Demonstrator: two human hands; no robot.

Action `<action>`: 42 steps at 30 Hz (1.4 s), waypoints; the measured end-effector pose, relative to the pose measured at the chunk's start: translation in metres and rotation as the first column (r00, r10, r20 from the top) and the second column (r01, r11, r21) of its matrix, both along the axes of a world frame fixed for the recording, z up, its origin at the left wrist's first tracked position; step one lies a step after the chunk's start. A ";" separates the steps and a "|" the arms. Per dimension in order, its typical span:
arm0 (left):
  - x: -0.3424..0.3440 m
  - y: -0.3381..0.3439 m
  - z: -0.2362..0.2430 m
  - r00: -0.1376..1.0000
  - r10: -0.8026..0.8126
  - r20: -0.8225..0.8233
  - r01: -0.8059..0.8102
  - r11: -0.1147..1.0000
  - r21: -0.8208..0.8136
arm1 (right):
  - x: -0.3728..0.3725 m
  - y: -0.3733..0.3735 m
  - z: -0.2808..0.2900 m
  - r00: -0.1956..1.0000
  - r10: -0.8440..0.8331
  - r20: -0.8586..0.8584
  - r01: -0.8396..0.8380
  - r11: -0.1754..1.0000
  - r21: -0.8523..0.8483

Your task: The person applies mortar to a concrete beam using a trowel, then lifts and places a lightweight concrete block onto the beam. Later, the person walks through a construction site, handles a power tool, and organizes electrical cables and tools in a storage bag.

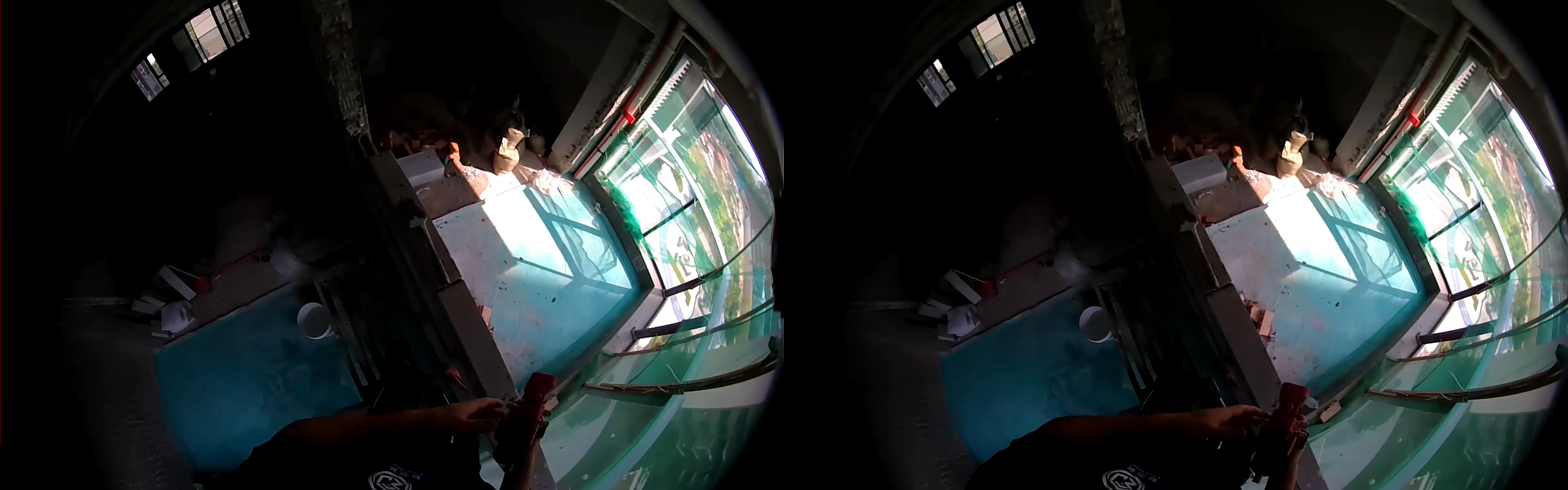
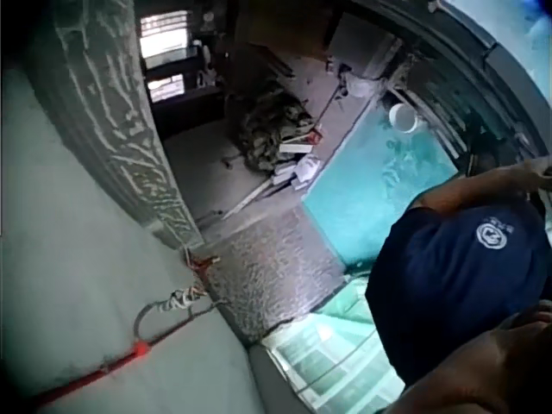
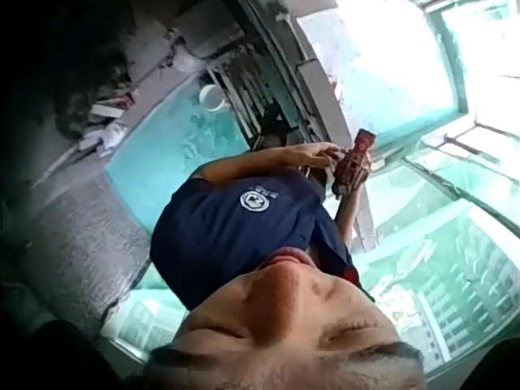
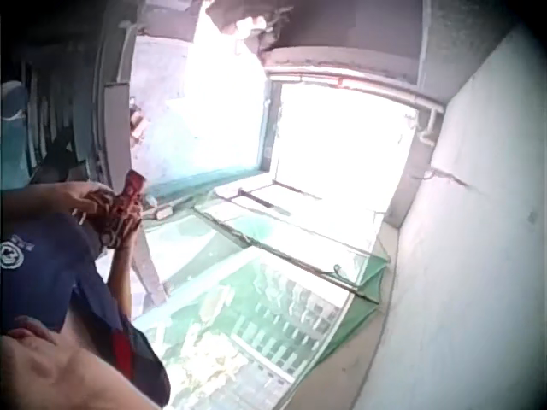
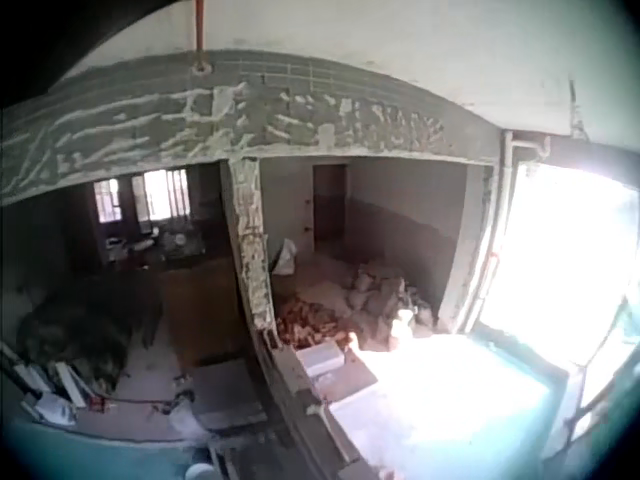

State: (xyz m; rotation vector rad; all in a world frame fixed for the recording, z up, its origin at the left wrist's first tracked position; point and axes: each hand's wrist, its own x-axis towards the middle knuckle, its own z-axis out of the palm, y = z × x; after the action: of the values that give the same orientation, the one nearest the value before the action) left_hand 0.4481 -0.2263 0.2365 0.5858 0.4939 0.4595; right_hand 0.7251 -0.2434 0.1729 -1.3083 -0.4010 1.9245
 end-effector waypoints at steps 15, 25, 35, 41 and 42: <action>-0.247 -0.013 0.038 0.610 0.793 0.008 -0.740 0.572 -0.354 | -0.326 0.155 -0.020 0.926 0.302 -0.227 -0.346 0.919 -0.191; -0.328 -0.069 0.048 0.218 0.919 -0.327 -0.974 0.225 -0.018 | -0.444 0.184 0.010 0.451 -0.197 -0.871 -0.799 0.347 -0.492; -0.376 0.019 0.058 0.270 0.903 -0.333 -0.961 0.274 -0.035 | -0.515 0.225 -0.018 0.662 0.652 -0.369 -0.685 0.727 0.057; -0.436 0.079 0.030 0.340 0.937 -0.083 -0.905 0.301 -0.301 | -0.578 0.275 0.013 0.673 0.631 -0.385 -0.735 0.631 -0.250; -0.452 0.076 0.027 0.363 0.928 -0.084 -0.896 0.322 -0.307 | -0.592 0.282 0.060 0.655 0.705 -0.271 -0.755 0.601 -0.263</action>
State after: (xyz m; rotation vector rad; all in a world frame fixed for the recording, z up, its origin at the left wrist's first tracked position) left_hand -0.0039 -0.1501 0.2633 -0.1205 0.7653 1.5048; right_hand 0.1332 0.0387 0.2333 -1.3258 -0.6115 2.8949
